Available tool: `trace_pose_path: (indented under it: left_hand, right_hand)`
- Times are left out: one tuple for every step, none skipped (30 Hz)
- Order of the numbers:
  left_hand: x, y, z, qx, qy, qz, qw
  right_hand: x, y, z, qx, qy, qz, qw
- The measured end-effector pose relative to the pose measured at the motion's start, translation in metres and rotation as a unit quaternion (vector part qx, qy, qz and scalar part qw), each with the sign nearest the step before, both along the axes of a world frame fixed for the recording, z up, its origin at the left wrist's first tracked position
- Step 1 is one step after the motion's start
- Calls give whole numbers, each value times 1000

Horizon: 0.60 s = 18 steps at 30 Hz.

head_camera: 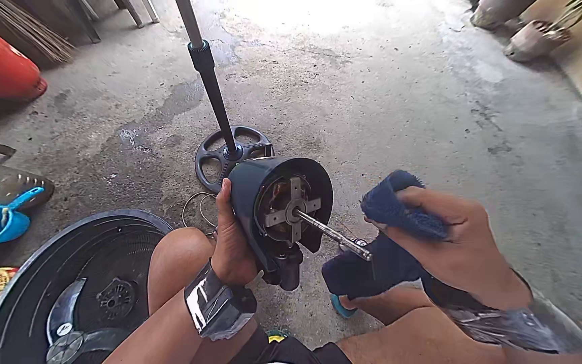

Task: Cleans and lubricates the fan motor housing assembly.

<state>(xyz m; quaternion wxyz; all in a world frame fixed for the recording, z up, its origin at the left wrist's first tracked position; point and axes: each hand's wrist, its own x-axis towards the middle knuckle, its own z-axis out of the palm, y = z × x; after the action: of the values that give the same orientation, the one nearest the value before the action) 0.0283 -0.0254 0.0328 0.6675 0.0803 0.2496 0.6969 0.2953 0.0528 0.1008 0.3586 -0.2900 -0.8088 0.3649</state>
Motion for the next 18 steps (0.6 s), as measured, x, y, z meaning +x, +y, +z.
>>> trace_pose_path:
  left_hand:
    - [-1,-3,2,-2,-18,-2,1000]
    - [-2,-7,4,-1,-32,-6,999]
    - [-2,-9,4,14,-44,-16,999]
    - [-2,-10,-1,35,-64,-30,997]
    - [-2,-11,-6,49,-89,-43,994]
    - [-3,-12,-15,61,-121,-56,989]
    - [-1,-12,-20,64,-142,-61,986]
    - [0,-12,-22,57,-155,-60,985]
    - [0,-10,-22,56,-164,-61,983]
    - [0,-9,-20,57,-165,-60,983]
    - [1,-7,-17,57,-158,-57,984]
    - [2,-7,-14,57,-145,-45,987]
    - [5,-7,-8,48,-122,-25,991]
    - [7,-8,-4,38,-105,-5,994]
    - [9,-7,-1,17,-94,11,995]
    - [10,-6,0,5,-80,24,996]
    - [12,-5,0,-1,-61,42,997]
    - [13,-3,-2,9,-42,57,997]
  right_hand:
    - [0,0,-3,-57,37,6,998]
    - [-2,-1,-6,-103,62,15,993]
    - [-4,-2,-10,-133,75,27,988]
    - [-6,-3,-13,-148,80,37,985]
    - [-7,-5,-14,-153,82,47,984]
    - [-8,-8,-14,-150,87,56,983]
    - [-7,-10,-12,-141,92,64,984]
    - [-6,-11,-10,-124,96,72,985]
    - [-6,-12,-8,-100,96,79,987]
    - [-5,-12,-6,-71,87,85,990]
    - [-6,-11,-5,-38,67,89,993]
    - [-6,-12,-5,0,33,87,996]
    - [-8,-13,-5,46,-13,78,996]
    - [-10,-15,-6,100,-68,65,990]
    - [-13,-17,-6,162,-127,47,977]
    - [-17,-19,-6,220,-182,38,958]
    - [-20,-20,-7,271,-227,37,935]
    - [-23,-20,-7,307,-267,41,913]
